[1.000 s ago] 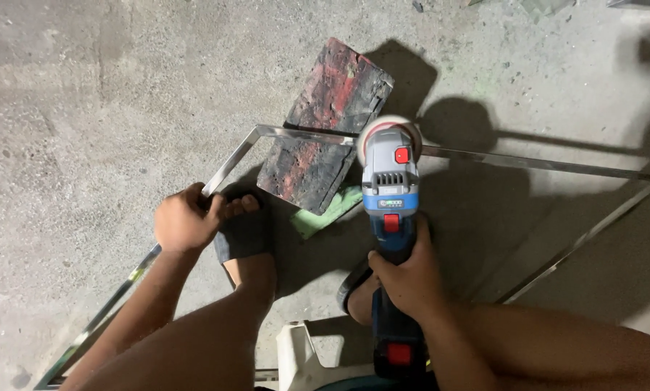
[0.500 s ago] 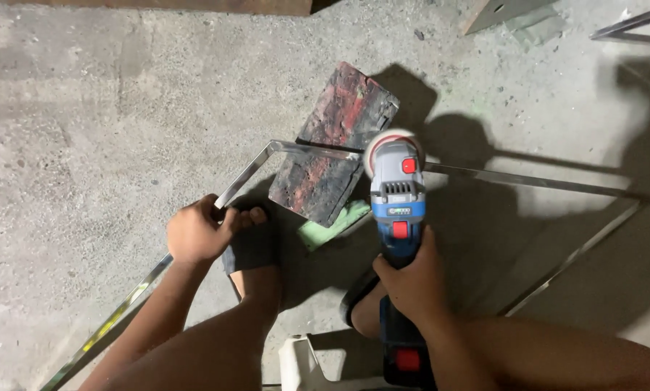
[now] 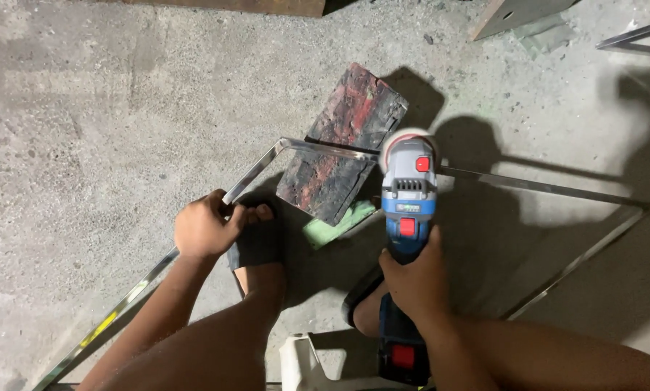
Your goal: Grinding the edges and joints of a rectangular metal frame using a handheld angle grinder.
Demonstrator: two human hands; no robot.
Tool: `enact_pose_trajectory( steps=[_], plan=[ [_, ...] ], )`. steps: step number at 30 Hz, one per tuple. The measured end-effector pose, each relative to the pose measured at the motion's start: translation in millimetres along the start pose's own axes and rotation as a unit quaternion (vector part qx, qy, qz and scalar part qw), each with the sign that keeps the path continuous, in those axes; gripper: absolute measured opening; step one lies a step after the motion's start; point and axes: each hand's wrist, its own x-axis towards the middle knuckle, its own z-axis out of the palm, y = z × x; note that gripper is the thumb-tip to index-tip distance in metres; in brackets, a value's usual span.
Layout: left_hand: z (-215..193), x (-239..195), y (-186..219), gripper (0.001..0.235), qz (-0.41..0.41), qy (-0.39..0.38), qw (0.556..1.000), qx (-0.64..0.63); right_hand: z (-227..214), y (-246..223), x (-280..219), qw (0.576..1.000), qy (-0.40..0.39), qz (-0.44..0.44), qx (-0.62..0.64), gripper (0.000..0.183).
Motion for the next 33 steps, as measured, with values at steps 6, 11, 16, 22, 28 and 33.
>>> enact_pose_trajectory(
  steps=[6, 11, 16, 22, 28, 33],
  plan=[
    [-7, 3, 1, 0.04, 0.02, -0.021, 0.999, -0.04, 13, 20, 10, 0.997, 0.012, -0.068, -0.033, 0.07],
    [-9, 5, 1, 0.039, 0.031, -0.022, 0.999, -0.036, 14, 25, 9, 0.997, 0.0, -0.073, -0.038, 0.068],
    [-6, 3, 0, 0.038, 0.034, -0.007, 0.999, -0.04, 8, 11, 2, 0.999, 0.021, -0.041, -0.003, 0.079],
    [-14, 3, 4, 0.038, 0.024, -0.035, 0.999, -0.027, -3, 4, 2, 0.999, 0.03, -0.014, 0.029, 0.048],
    [-16, 3, 6, 0.038, 0.016, -0.048, 0.998, -0.029, -10, -6, 1, 1.0, 0.015, 0.019, -0.007, 0.062],
    [-13, 4, 4, 0.037, 0.026, -0.045, 0.998, -0.039, -10, -7, 1, 0.999, -0.013, 0.048, -0.023, 0.074]
  ],
)
